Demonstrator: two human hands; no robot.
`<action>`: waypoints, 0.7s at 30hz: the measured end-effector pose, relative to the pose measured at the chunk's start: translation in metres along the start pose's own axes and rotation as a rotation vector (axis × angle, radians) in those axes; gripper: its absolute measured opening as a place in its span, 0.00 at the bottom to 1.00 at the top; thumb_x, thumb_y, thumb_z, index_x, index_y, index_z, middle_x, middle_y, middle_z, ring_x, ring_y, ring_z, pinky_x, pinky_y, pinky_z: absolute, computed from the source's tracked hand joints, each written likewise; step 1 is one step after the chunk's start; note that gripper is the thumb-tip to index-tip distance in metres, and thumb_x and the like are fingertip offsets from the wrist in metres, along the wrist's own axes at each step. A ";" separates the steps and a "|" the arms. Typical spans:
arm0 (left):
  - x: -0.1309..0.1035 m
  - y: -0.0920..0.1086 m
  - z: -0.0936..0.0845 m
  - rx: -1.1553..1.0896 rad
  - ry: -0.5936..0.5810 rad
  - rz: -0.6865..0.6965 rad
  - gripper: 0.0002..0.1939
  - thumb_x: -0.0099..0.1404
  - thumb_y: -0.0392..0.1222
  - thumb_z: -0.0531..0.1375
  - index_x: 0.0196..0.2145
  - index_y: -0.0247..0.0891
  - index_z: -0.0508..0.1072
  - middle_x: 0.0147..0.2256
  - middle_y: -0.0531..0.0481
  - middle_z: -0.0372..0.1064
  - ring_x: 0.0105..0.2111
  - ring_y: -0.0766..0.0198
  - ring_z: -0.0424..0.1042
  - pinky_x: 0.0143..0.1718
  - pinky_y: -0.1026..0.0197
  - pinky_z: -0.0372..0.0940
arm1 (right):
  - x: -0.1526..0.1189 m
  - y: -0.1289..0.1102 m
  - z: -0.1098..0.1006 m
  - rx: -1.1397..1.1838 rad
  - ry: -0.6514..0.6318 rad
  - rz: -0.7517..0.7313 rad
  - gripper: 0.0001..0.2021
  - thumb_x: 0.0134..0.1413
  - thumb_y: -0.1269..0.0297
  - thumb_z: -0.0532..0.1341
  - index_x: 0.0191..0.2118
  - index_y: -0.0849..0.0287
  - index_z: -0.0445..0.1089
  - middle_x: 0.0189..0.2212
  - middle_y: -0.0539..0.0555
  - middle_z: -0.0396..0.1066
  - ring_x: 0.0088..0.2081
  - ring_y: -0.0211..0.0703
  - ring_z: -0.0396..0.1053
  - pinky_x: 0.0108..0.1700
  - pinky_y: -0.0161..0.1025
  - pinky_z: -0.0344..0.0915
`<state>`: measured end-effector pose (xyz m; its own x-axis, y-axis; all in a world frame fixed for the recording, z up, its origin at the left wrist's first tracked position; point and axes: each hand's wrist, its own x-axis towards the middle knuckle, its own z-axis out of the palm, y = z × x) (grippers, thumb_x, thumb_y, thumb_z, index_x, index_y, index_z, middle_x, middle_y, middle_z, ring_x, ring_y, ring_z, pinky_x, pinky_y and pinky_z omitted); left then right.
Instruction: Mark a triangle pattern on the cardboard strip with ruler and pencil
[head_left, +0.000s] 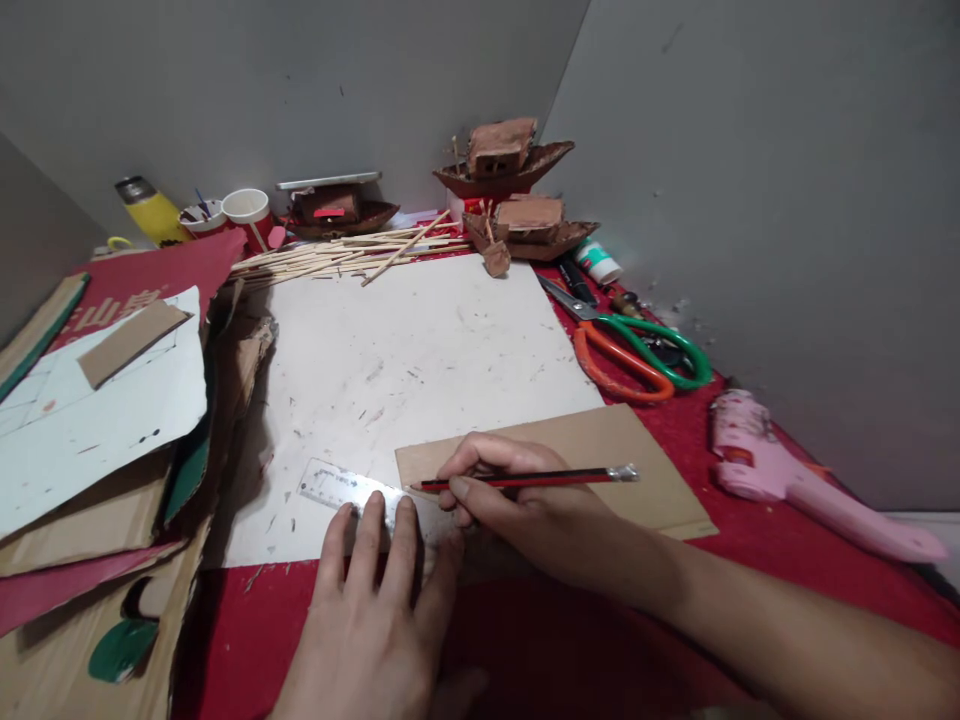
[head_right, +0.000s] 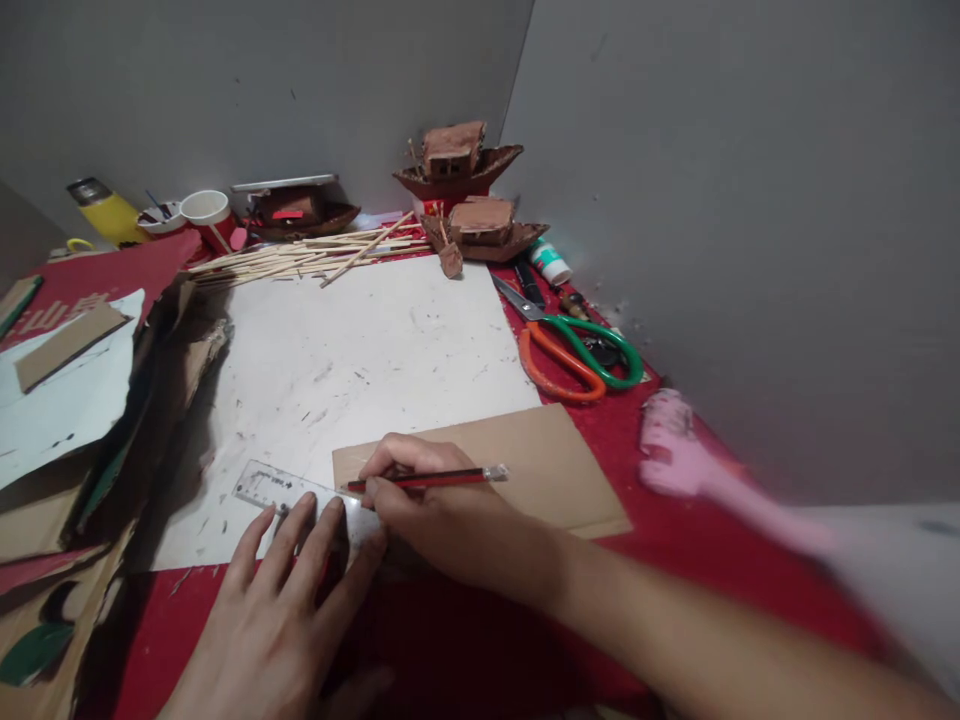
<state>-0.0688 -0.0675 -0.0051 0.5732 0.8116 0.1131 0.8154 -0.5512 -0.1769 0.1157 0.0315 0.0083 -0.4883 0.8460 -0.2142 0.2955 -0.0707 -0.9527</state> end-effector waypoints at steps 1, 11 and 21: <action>0.000 0.000 0.000 0.007 0.000 0.004 0.41 0.64 0.69 0.51 0.65 0.41 0.60 0.57 0.35 0.68 0.56 0.37 0.65 0.55 0.40 0.49 | 0.000 -0.001 0.000 -0.022 -0.011 -0.019 0.07 0.56 0.66 0.56 0.31 0.58 0.70 0.28 0.49 0.73 0.31 0.39 0.69 0.32 0.35 0.63; -0.002 0.001 0.001 0.021 0.013 0.012 0.40 0.65 0.69 0.50 0.65 0.40 0.62 0.57 0.34 0.68 0.56 0.37 0.65 0.56 0.40 0.48 | 0.000 -0.001 0.000 -0.059 -0.038 -0.088 0.07 0.55 0.68 0.55 0.32 0.58 0.70 0.28 0.49 0.72 0.31 0.38 0.68 0.33 0.34 0.63; -0.002 0.001 0.003 -0.026 0.002 -0.001 0.37 0.64 0.67 0.54 0.63 0.45 0.64 0.57 0.34 0.67 0.58 0.36 0.63 0.57 0.38 0.48 | 0.005 0.005 -0.006 0.380 0.176 0.054 0.07 0.52 0.60 0.62 0.31 0.58 0.68 0.25 0.50 0.74 0.20 0.32 0.65 0.21 0.31 0.62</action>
<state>-0.0692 -0.0694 -0.0080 0.5727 0.8116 0.1153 0.8176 -0.5554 -0.1516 0.1196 0.0387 0.0041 -0.3234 0.9107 -0.2571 -0.0230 -0.2792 -0.9600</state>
